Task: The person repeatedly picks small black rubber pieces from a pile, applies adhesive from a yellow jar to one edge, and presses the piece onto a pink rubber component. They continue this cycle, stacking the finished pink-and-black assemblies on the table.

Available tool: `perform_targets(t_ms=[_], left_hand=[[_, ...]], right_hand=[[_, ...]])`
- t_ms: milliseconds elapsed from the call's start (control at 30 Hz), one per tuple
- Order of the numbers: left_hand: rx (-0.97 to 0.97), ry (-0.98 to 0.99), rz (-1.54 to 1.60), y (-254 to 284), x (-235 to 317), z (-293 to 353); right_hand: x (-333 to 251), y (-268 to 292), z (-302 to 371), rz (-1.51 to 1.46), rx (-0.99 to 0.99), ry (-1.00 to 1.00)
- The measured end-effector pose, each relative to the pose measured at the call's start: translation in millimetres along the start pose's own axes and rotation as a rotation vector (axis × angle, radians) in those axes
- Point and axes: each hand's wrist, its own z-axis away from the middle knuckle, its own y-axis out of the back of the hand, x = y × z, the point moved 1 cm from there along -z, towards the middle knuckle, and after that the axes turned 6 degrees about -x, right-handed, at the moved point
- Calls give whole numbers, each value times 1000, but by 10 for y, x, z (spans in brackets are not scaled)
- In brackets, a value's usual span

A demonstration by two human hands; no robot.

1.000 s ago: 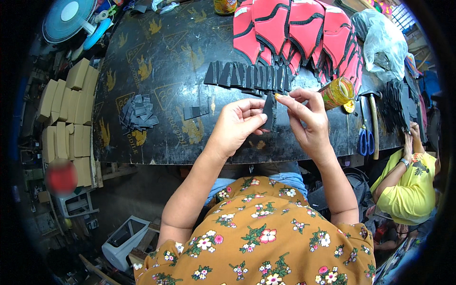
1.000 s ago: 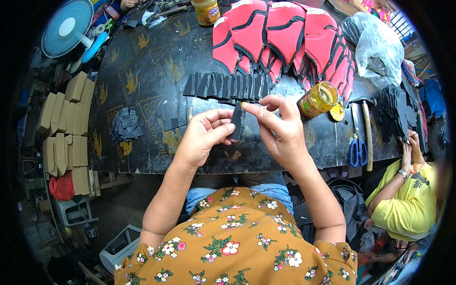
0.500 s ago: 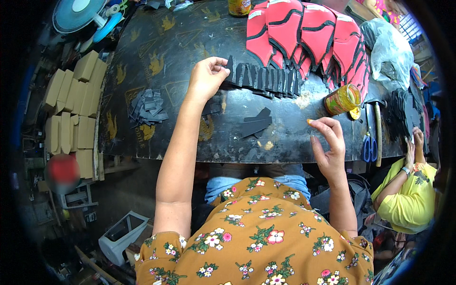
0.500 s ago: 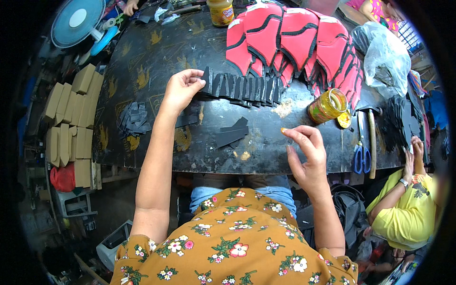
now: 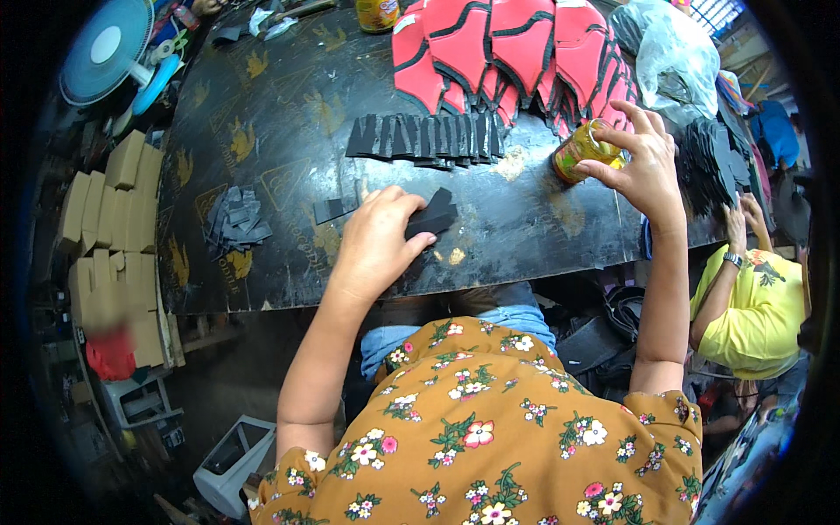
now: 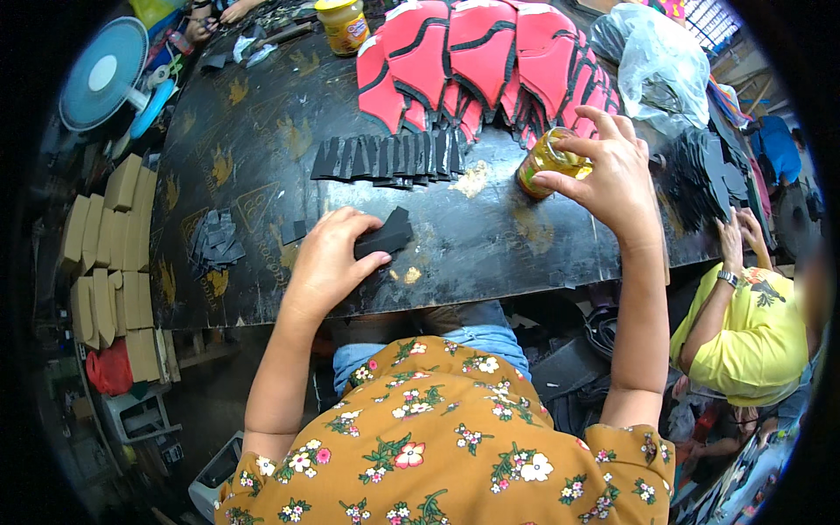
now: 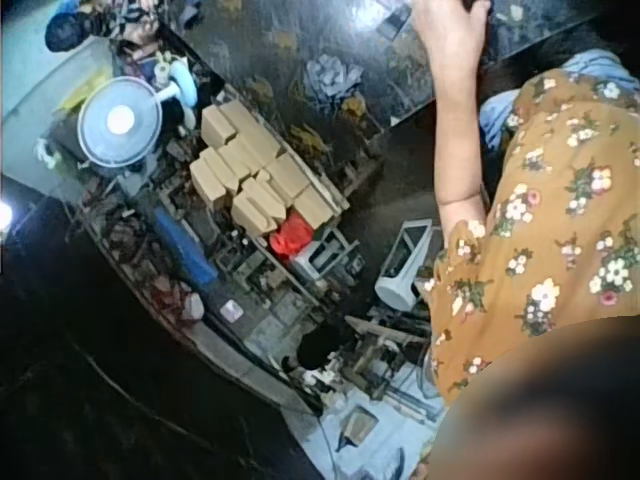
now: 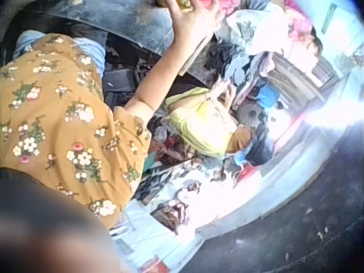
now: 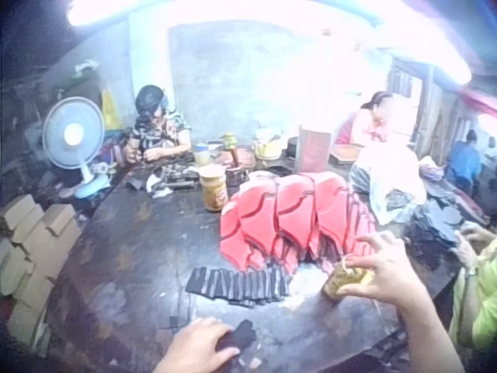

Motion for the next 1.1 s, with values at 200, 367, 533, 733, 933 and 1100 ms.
perform_targets(t_ms=[200,367,533,733,933,1100], left_hand=[[64,45,106,-29,28,61],[119,99,307,-12,-53,116],[159,133,952,-74,-98,30],[107,144,1210,-145,89,-116],[38,133,1186,-88,222,-121],[23,100,1252,-59,245,-113]], right_hand=[[-21,45,16,-165,278,116],[22,-7,390,-86,459,2],[-196,-2,636,-296,302,27],[-993,-115,530,-1210,-102,150],[-1404,-354,189,-1226,-58,203],[-1410,-427,137,-1043,51,261]])
